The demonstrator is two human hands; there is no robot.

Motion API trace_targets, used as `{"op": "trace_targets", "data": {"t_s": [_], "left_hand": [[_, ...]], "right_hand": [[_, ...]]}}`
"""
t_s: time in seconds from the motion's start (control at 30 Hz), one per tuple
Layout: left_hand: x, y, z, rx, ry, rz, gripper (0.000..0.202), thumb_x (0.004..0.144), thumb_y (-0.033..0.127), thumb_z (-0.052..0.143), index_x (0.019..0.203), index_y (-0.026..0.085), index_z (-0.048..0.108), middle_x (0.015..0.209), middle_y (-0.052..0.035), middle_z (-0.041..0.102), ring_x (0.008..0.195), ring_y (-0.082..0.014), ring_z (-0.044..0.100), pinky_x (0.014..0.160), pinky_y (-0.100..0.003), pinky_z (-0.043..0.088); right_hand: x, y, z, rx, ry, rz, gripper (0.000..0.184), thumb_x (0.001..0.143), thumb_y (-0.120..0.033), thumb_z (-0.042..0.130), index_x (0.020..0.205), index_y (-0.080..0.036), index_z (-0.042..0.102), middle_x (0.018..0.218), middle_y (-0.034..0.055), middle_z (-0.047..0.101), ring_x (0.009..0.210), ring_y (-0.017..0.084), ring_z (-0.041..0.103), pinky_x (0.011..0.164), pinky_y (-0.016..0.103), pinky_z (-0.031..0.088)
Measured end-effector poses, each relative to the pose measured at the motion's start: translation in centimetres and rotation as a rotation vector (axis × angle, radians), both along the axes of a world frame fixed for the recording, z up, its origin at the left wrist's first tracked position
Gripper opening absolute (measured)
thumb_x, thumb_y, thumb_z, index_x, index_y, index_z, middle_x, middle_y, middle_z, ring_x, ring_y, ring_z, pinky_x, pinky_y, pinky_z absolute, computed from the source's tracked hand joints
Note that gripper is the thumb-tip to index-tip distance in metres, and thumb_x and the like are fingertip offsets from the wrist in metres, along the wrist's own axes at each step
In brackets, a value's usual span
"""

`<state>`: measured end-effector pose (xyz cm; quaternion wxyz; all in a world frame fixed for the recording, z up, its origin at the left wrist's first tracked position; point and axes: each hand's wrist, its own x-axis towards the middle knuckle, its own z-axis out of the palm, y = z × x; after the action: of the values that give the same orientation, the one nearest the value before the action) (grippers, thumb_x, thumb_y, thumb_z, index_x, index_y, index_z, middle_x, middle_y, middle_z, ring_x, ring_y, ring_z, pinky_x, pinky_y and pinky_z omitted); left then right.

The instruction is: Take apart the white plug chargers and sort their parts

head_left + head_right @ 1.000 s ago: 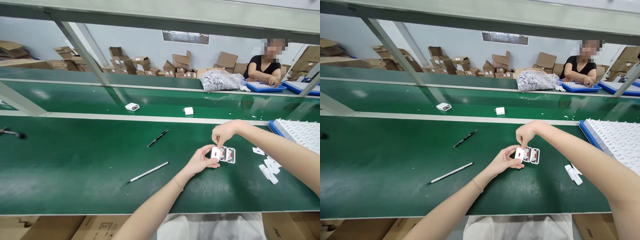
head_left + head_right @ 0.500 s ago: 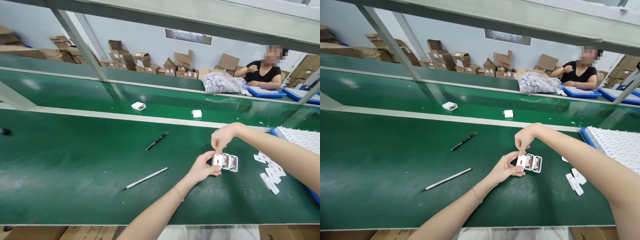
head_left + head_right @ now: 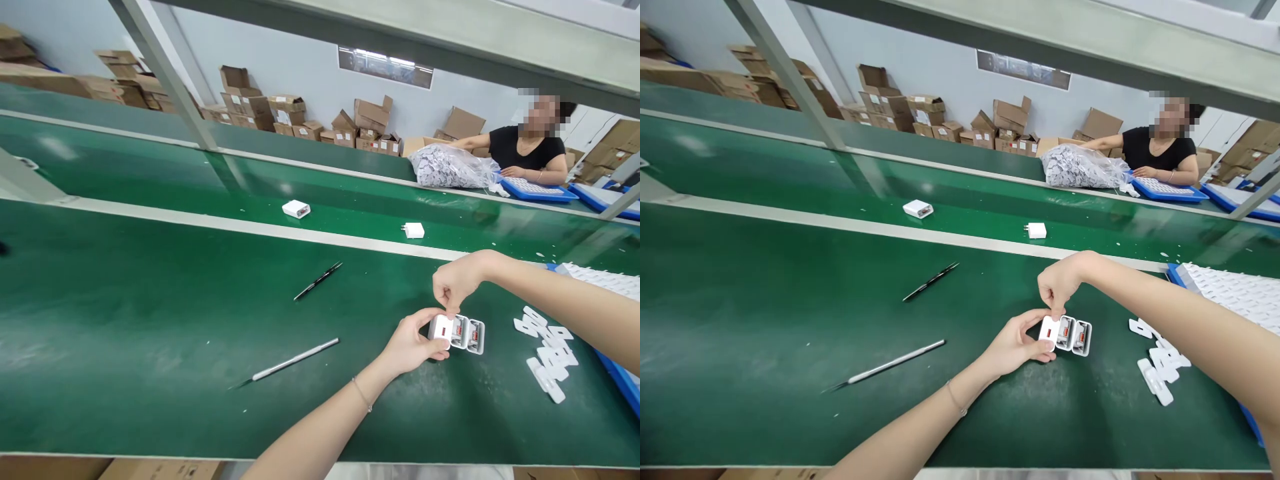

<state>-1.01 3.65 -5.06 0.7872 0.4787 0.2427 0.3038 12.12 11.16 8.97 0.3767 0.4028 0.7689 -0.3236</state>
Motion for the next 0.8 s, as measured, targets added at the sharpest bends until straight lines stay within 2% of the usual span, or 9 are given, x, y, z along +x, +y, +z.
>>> {"op": "trace_targets", "data": {"t_s": [0.17,0.27,0.37,0.47,0.57,0.63,0.67,0.73,0.8], "left_hand": [[0.0,0.1,0.1,-0.017,0.015,-0.007,0.054,0.064,0.025,0.081,0.112,0.015,0.059,0.123,-0.0145,0.057,0.065,-0.0168,0.069,0.060,-0.027,0.059],[0.0,0.2,0.2,-0.029,0.021,-0.014,0.055,0.064,0.025,0.081,0.113,0.015,0.058,0.128,-0.0149,0.053,0.065,-0.0169,0.069,0.062,-0.028,0.059],[-0.1,0.2,0.2,-0.021,0.039,-0.030,0.057,0.063,0.027,0.081,0.113,0.016,0.057,0.126,-0.0144,0.054,0.066,-0.0170,0.069,0.063,-0.028,0.059],[-0.3,0.2,0.2,-0.018,0.068,-0.059,0.061,0.062,0.030,0.082,0.115,0.016,0.054,0.112,-0.0121,0.061,0.069,-0.0178,0.069,0.065,-0.028,0.058],[-0.6,0.2,0.3,-0.004,0.079,-0.077,0.064,0.061,0.032,0.083,0.116,0.018,0.053,0.104,-0.0108,0.063,0.072,-0.0183,0.069,0.068,-0.029,0.058],[-0.7,0.2,0.4,0.009,0.083,-0.092,0.065,0.061,0.035,0.083,0.117,0.019,0.053,0.103,-0.0102,0.063,0.074,-0.0180,0.069,0.070,-0.029,0.058],[-0.8,0.2,0.5,0.007,0.087,-0.099,0.065,0.062,0.037,0.083,0.117,0.019,0.053,0.102,-0.0098,0.063,0.074,-0.0176,0.069,0.070,-0.029,0.057],[-0.8,0.2,0.5,-0.011,0.098,-0.106,0.064,0.064,0.042,0.080,0.117,0.019,0.052,0.101,-0.0090,0.062,0.074,-0.0166,0.069,0.070,-0.028,0.057],[-0.7,0.2,0.3,-0.031,0.113,-0.105,0.068,0.065,0.047,0.078,0.120,0.019,0.050,0.098,-0.0086,0.063,0.073,-0.0163,0.069,0.070,-0.028,0.056]], "right_hand": [[-0.4,-0.6,-0.4,0.070,-0.024,0.041,0.017,0.067,-0.029,0.072,0.064,-0.014,0.065,0.059,-0.0030,0.054,0.053,0.010,0.043,0.053,0.026,0.028],[-0.2,-1.3,-0.6,0.133,0.005,0.039,0.013,0.068,-0.026,0.071,0.066,-0.014,0.065,0.059,-0.0022,0.054,0.053,0.010,0.042,0.052,0.026,0.027],[0.6,-1.7,-0.6,0.171,0.048,0.019,0.016,0.071,-0.030,0.072,0.070,-0.014,0.067,0.058,-0.0023,0.055,0.053,0.011,0.043,0.051,0.026,0.027],[2.1,-1.0,-0.3,0.202,0.114,-0.008,0.024,0.072,-0.040,0.072,0.075,-0.016,0.070,0.063,-0.0021,0.061,0.057,0.011,0.050,0.052,0.023,0.033],[4.3,1.3,-0.4,0.386,0.200,-0.083,0.033,0.086,-0.046,0.057,0.100,-0.019,0.068,0.091,0.0014,0.068,0.079,0.014,0.060,0.067,0.022,0.044],[6.0,3.5,-1.5,0.616,0.213,-0.174,0.036,0.094,-0.040,0.045,0.118,-0.016,0.059,0.114,0.0071,0.062,0.098,0.019,0.059,0.083,0.029,0.046],[6.8,4.7,-2.4,0.729,0.198,-0.223,0.036,0.095,-0.037,0.045,0.122,-0.015,0.054,0.121,0.0096,0.057,0.105,0.021,0.056,0.088,0.035,0.046],[8.3,6.9,-4.5,0.892,0.151,-0.305,0.035,0.093,-0.033,0.052,0.124,-0.016,0.051,0.128,0.0110,0.051,0.111,0.024,0.054,0.092,0.045,0.045],[9.4,8.7,-6.6,0.974,0.128,-0.352,0.035,0.091,-0.032,0.056,0.122,-0.018,0.052,0.127,0.0098,0.052,0.109,0.023,0.055,0.091,0.047,0.048]]}}
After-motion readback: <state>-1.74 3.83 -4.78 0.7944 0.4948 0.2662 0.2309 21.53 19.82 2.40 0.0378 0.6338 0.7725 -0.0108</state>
